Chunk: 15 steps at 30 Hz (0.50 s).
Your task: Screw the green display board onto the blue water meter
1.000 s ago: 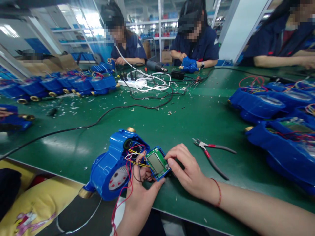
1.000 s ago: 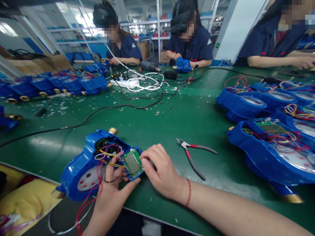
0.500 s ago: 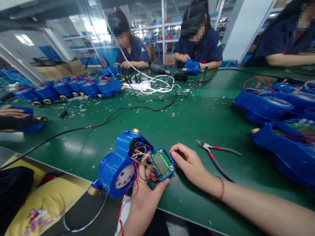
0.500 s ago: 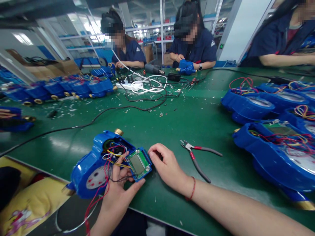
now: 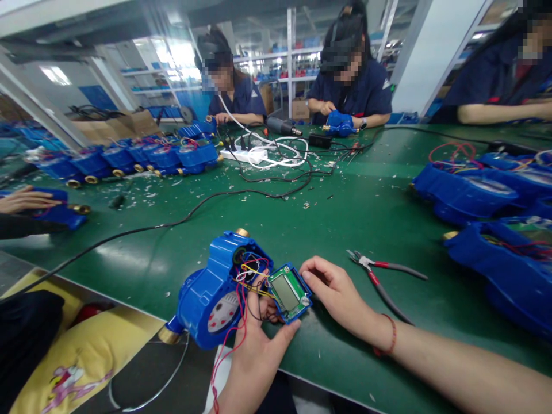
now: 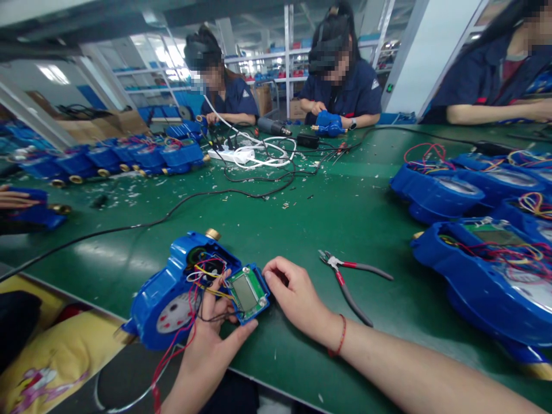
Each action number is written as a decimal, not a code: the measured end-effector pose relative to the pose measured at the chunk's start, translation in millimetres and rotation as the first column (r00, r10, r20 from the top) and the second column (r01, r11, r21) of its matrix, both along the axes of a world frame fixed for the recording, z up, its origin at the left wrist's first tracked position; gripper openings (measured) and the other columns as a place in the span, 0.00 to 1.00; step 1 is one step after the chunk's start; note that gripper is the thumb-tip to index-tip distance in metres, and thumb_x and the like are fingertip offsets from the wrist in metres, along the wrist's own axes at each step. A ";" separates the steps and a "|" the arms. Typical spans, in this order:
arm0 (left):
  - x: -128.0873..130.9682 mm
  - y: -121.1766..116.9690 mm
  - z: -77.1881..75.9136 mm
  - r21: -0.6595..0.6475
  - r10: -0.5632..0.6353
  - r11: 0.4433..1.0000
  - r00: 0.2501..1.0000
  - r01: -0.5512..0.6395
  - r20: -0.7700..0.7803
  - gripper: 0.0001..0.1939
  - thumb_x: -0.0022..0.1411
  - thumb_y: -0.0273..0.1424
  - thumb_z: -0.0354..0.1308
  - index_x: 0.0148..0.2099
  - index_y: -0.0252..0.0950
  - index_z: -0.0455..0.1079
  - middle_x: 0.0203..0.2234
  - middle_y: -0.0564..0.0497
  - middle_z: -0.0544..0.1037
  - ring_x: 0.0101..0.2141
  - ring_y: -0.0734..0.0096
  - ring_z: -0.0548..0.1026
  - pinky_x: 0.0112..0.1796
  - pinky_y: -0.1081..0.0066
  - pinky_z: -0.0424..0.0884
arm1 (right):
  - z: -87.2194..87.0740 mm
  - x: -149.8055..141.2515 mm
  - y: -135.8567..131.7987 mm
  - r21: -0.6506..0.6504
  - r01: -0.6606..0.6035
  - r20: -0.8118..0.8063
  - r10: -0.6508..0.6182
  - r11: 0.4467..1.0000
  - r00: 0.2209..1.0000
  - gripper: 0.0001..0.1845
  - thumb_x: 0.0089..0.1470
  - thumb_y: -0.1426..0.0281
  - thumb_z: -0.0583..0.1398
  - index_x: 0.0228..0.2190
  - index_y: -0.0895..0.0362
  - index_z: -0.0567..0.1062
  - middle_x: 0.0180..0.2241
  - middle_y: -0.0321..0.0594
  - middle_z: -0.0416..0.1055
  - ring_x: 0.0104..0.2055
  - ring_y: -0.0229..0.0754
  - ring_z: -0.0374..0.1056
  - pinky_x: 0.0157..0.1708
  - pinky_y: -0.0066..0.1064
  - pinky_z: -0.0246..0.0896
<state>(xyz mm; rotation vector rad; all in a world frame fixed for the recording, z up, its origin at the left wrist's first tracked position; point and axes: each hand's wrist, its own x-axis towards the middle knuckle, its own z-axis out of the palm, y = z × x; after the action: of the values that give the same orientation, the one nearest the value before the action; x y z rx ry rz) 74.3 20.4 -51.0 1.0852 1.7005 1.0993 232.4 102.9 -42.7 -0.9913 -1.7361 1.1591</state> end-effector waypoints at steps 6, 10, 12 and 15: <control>1.6 -0.1 1.8 0.011 0.015 1.000 1.000 -0.015 0.011 0.43 0.49 0.36 0.63 0.65 0.38 0.51 0.39 0.48 0.79 0.39 0.61 0.76 0.47 0.61 0.68 | -0.7 -0.3 -0.2 -0.015 -0.003 0.000 0.003 1.000 1.000 0.11 0.59 0.66 0.55 0.29 0.58 0.71 0.26 0.35 0.67 0.28 0.36 0.61 0.29 0.27 0.56; 1.2 -2.0 -5.3 0.028 0.021 0.999 1.000 -0.021 -0.012 0.43 0.49 0.36 0.63 0.65 0.40 0.51 0.40 0.49 0.79 0.38 0.61 0.76 0.48 0.60 0.68 | 0.2 -0.2 0.0 -0.020 -0.006 -0.002 0.006 1.000 1.000 0.10 0.59 0.66 0.55 0.29 0.58 0.71 0.26 0.35 0.67 0.29 0.36 0.61 0.29 0.27 0.57; 0.7 -3.3 -6.5 0.027 0.021 0.999 0.999 -0.020 -0.028 0.43 0.50 0.37 0.63 0.66 0.40 0.50 0.40 0.49 0.79 0.39 0.60 0.77 0.49 0.59 0.68 | 0.6 -0.3 0.5 -0.024 -0.008 -0.002 0.008 1.000 1.000 0.10 0.59 0.66 0.54 0.29 0.58 0.71 0.26 0.35 0.67 0.28 0.36 0.61 0.29 0.27 0.57; -0.2 -4.6 -5.1 0.020 0.002 1.000 1.000 -0.002 -0.017 0.44 0.51 0.37 0.63 0.67 0.40 0.48 0.41 0.48 0.79 0.41 0.60 0.77 0.50 0.59 0.68 | 0.5 -0.9 0.8 -0.033 -0.012 0.000 0.012 0.999 1.000 0.11 0.59 0.66 0.54 0.29 0.58 0.71 0.26 0.35 0.66 0.28 0.36 0.61 0.28 0.27 0.57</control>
<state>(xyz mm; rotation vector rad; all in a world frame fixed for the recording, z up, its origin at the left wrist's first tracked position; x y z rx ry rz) 74.0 15.8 -56.1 1.1081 1.7074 1.1131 231.6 103.7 -42.2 -1.0019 -1.7299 1.1989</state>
